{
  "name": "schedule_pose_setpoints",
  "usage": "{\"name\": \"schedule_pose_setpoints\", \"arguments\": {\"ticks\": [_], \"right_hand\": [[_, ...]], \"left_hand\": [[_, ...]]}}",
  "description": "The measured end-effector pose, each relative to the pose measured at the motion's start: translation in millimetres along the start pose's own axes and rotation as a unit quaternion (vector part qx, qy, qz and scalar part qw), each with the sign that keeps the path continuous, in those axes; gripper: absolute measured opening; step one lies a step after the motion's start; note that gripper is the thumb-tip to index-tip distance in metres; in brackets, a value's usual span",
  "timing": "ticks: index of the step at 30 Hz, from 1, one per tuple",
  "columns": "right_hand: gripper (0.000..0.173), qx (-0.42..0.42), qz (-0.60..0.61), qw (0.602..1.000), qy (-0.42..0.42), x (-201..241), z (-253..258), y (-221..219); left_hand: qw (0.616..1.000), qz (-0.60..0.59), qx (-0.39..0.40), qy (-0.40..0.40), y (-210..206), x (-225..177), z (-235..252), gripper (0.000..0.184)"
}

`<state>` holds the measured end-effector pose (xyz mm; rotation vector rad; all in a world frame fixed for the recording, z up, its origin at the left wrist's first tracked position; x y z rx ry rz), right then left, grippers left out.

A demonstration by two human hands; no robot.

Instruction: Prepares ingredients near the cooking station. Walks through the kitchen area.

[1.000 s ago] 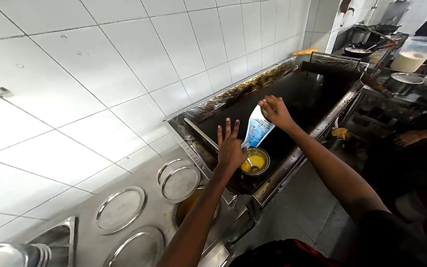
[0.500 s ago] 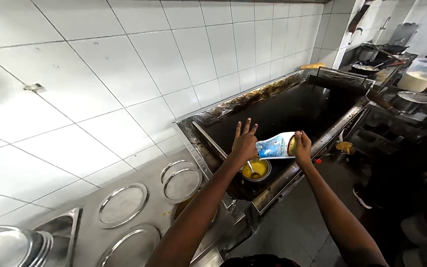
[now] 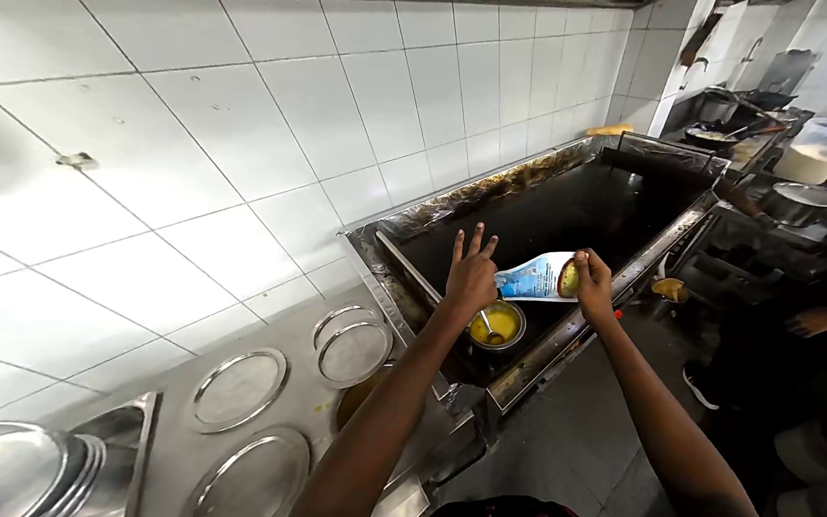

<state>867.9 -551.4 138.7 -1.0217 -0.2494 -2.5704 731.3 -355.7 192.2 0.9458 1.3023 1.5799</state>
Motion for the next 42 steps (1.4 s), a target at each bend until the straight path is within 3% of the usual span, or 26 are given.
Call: {"name": "schedule_pose_setpoints", "arguments": {"ticks": [2,6,8,12,19,22,27,31,34,40,42], "right_hand": [[0.032,-0.014,-0.011,1.000,0.002,-7.1,-14.2,9.1],[0.031,0.017,-0.053,0.995,-0.081,-45.3,-74.0,21.1],[0.032,0.016,-0.065,0.993,-0.100,-31.6,-77.7,25.6],[0.032,0.011,-0.074,0.995,-0.059,-17.6,-75.8,31.6],[0.031,0.076,-0.123,0.983,-0.114,-13.2,-88.9,32.4],[0.024,0.046,-0.113,0.984,-0.127,10.0,-94.9,41.8],[0.021,0.032,-0.084,0.991,-0.097,-18.8,-108.4,66.4],[0.023,0.041,-0.094,0.990,-0.102,-8.8,-145.5,79.6],[0.021,0.029,-0.089,0.990,-0.107,2.0,-174.9,71.1],[0.006,-0.046,-0.045,0.989,-0.130,17.9,-201.2,62.2],[0.009,-0.028,-0.070,0.982,-0.171,36.1,-206.8,62.0]], "left_hand": [[1.000,-0.002,-0.018,-0.010,-4.2,-6.5,-4.2,0.021],[0.998,0.016,0.059,-0.026,-57.1,-15.0,-6.3,0.025],[0.998,0.007,0.063,-0.024,-52.5,-15.9,-4.5,0.025],[0.999,0.005,0.038,-0.023,-31.3,-16.9,-3.5,0.023],[0.996,0.010,0.082,-0.027,-58.3,-15.0,-8.0,0.024],[0.998,-0.028,0.004,-0.059,-39.7,-24.8,-16.3,0.023],[0.989,-0.054,-0.097,-0.094,-4.8,-37.2,-4.2,0.008],[0.964,-0.079,-0.173,-0.188,44.1,-86.0,-14.5,0.006],[0.952,-0.098,-0.177,-0.231,70.4,-141.0,-40.7,0.008],[0.962,-0.016,-0.166,-0.214,68.7,-220.7,-86.2,0.019],[0.962,-0.022,-0.171,-0.211,57.7,-232.0,-101.2,0.017]]}}
Point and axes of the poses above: each hand's wrist, its own z-axis towards the middle knuckle, its own y-axis out of the back of the hand, x = y × z, the point moved 5 cm from there along z, towards the middle knuckle, and after that the axes turned 7 degrees about y, right-handed, at the moved point
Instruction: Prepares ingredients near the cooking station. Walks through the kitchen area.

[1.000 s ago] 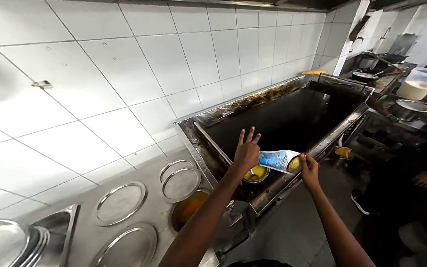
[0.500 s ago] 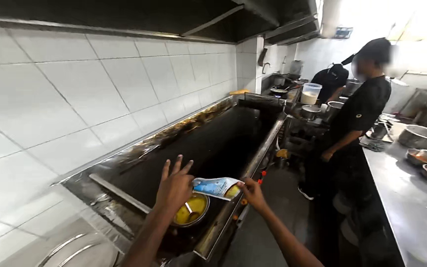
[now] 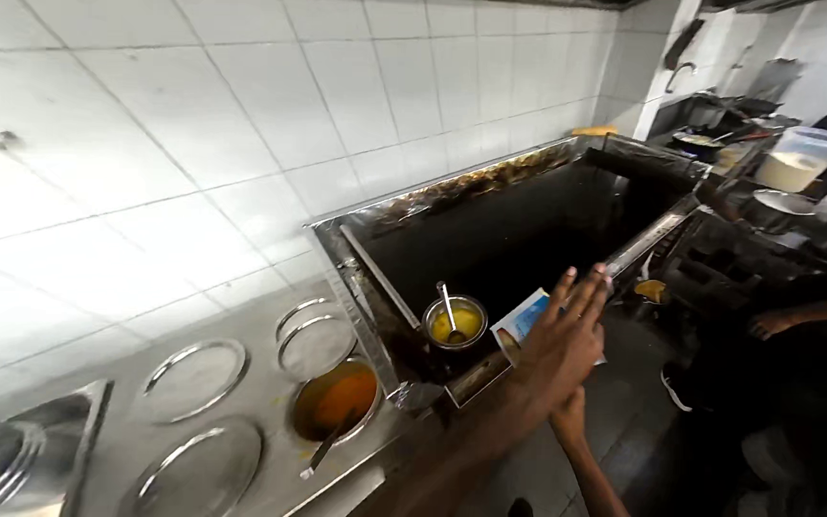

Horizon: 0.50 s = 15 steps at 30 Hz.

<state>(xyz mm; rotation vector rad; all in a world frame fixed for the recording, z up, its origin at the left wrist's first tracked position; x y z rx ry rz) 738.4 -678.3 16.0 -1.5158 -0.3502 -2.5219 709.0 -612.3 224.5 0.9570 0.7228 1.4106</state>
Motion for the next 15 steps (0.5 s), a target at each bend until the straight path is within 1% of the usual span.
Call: {"name": "schedule_pose_setpoints", "arguments": {"ticks": [1,3,4,6,7,8,9,11,13,15], "right_hand": [[0.013,0.017,-0.009,1.000,-0.019,5.7,-7.1,0.8],[0.023,0.035,-0.022,0.999,-0.009,-8.4,-25.8,-3.0],[0.028,0.039,-0.021,0.999,-0.023,-8.5,-34.7,-5.5],[0.036,0.058,-0.008,0.996,-0.065,17.4,-51.5,-15.8],[0.040,0.083,-0.006,0.994,-0.067,29.2,-61.8,-25.8],[0.042,0.113,-0.017,0.993,-0.022,33.3,-71.4,-39.4],[0.041,0.143,-0.026,0.989,0.036,42.7,-80.1,-56.6],[0.030,0.217,-0.011,0.968,0.124,70.8,-99.0,-97.0],[0.024,0.319,0.032,0.934,0.156,99.5,-125.1,-140.1],[0.026,0.393,0.064,0.903,0.163,120.7,-156.6,-179.9]], "left_hand": [[1.000,-0.004,-0.001,0.004,-2.7,-5.4,-8.6,0.017],[1.000,0.001,-0.006,0.020,-3.3,-9.1,-26.6,0.020],[0.999,0.007,-0.012,0.031,1.0,-8.2,-36.8,0.019],[0.997,0.020,-0.025,0.066,17.1,4.0,-65.6,0.019],[0.996,0.022,-0.031,0.087,28.3,15.4,-83.9,0.020],[0.994,0.017,-0.036,0.105,41.9,28.9,-103.8,0.020],[0.992,0.013,-0.032,0.123,56.5,43.6,-126.3,0.020],[0.985,0.016,-0.010,0.172,88.1,75.0,-179.8,0.022],[0.972,0.037,-0.013,0.232,117.6,112.2,-243.2,0.019],[0.957,0.063,-0.018,0.281,145.6,154.2,-312.3,0.018]]}}
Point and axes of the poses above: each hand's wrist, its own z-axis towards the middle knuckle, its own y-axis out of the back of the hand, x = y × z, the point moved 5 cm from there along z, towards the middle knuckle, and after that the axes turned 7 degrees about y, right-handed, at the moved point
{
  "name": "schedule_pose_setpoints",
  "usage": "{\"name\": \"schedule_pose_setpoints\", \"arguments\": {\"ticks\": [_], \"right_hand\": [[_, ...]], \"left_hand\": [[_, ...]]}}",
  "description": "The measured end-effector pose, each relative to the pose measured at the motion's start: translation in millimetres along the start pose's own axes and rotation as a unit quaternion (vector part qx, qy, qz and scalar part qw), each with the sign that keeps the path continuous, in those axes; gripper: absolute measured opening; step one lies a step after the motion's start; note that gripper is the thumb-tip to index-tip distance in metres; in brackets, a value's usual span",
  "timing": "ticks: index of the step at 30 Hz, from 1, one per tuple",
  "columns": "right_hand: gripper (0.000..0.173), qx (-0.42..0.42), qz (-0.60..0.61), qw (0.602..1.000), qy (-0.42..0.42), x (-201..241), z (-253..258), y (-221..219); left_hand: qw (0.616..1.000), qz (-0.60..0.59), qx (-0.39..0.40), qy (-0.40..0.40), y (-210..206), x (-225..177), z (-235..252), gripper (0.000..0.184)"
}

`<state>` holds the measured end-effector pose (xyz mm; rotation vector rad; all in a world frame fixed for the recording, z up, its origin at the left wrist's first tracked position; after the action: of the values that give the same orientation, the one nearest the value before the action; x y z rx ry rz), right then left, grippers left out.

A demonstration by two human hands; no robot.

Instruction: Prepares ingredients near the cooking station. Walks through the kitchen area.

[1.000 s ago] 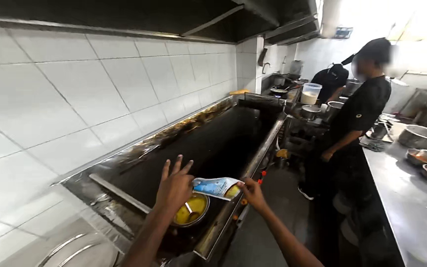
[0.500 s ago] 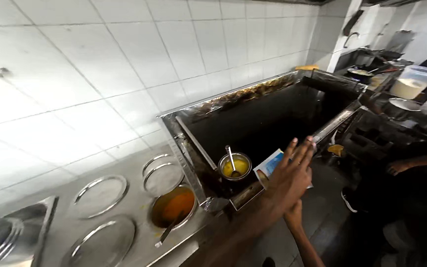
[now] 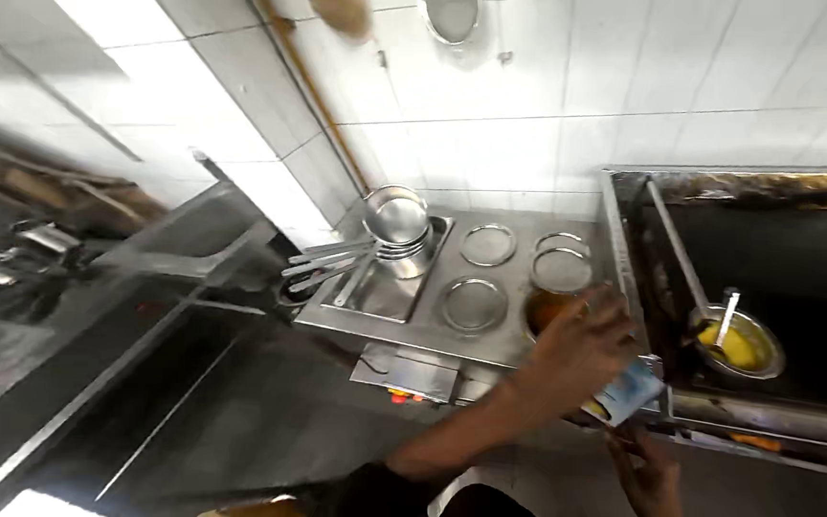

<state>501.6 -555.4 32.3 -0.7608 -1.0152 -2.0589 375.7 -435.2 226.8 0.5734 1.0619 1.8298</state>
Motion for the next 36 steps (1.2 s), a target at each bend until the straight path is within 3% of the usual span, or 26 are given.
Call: {"name": "schedule_pose_setpoints", "arguments": {"ticks": [3,7,12,16,22,28,36], "right_hand": [[0.035,0.078,0.051,0.996,-0.006,22.2,20.5,-68.1],[0.031,0.066,0.073,0.994,-0.046,32.2,44.7,-152.0],[0.031,0.031,0.095,0.986,-0.136,48.7,35.0,-234.0],[0.030,0.051,0.076,0.983,-0.160,70.3,25.7,-270.6],[0.029,0.036,0.008,0.982,-0.186,90.3,11.8,-267.2],[0.028,-0.007,-0.020,0.973,-0.231,107.4,-21.3,-272.3],[0.026,-0.026,-0.026,0.965,-0.259,113.0,-57.3,-280.0]], "left_hand": [[0.996,0.039,0.043,0.062,37.8,112.7,-50.2,0.017],[0.987,0.084,0.089,0.100,70.1,251.5,-104.1,0.015],[0.944,0.087,0.245,0.205,58.4,396.4,-151.6,0.015],[0.906,0.059,0.288,0.305,34.7,493.7,-179.5,0.018],[0.835,0.077,0.317,0.443,-10.2,557.1,-203.4,0.034],[0.807,0.110,0.377,0.440,-68.0,576.4,-215.4,0.038],[0.813,0.094,0.386,0.424,-80.8,588.7,-216.7,0.035]]}}
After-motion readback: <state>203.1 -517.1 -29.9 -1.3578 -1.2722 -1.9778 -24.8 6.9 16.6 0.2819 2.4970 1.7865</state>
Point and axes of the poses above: each hand's wrist, its own z-axis towards the middle knuckle, its own y-axis out of the back of the hand, x = y × z, the point moved 5 cm from there along z, towards the middle knuckle, and after that the axes turned 7 degrees about y, right-handed, at the moved point
